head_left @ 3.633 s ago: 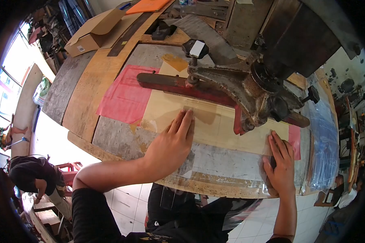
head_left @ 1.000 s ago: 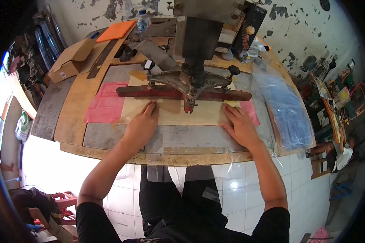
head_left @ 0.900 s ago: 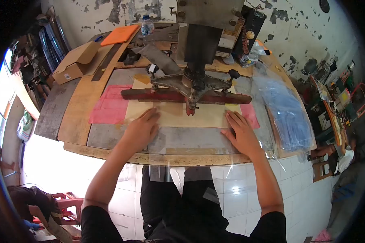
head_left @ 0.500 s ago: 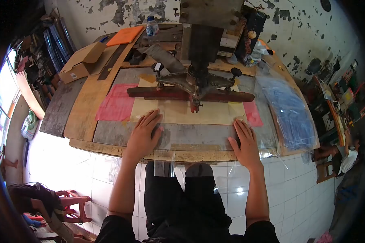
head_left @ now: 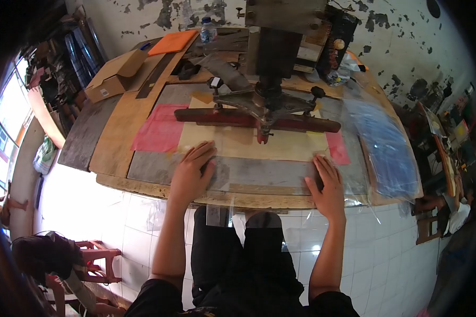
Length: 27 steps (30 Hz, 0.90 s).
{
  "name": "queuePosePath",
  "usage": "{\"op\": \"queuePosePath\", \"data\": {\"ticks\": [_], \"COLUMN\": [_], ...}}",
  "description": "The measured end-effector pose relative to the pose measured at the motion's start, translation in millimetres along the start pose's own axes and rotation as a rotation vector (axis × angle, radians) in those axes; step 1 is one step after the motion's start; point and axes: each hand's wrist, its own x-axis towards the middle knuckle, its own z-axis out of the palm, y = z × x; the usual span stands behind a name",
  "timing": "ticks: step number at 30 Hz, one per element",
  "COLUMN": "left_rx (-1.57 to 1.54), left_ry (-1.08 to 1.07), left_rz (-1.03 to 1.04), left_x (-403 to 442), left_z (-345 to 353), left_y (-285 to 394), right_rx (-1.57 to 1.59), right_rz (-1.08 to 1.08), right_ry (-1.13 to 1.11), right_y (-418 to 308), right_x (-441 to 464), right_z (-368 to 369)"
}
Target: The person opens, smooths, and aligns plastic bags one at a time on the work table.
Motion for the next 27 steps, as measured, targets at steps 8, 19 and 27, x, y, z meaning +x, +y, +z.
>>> {"op": "queuePosePath", "data": {"ticks": [8, 19, 27], "left_rx": [-0.032, -0.024, -0.025], "left_ry": [0.012, 0.046, 0.005], "left_rz": [-0.009, 0.011, 0.008], "left_x": [1.7, 1.9, 3.8], "left_z": [-0.9, 1.5, -2.2], "left_y": [2.4, -0.7, 2.5], "right_rx": [-0.012, -0.021, -0.029], "right_rz": [0.01, 0.014, 0.016], "right_ry": [-0.01, -0.017, -0.015], "right_y": [-1.1, -2.6, -0.4], "right_x": [0.8, 2.0, 1.8], "right_z": [-0.8, -1.6, 0.9]}}
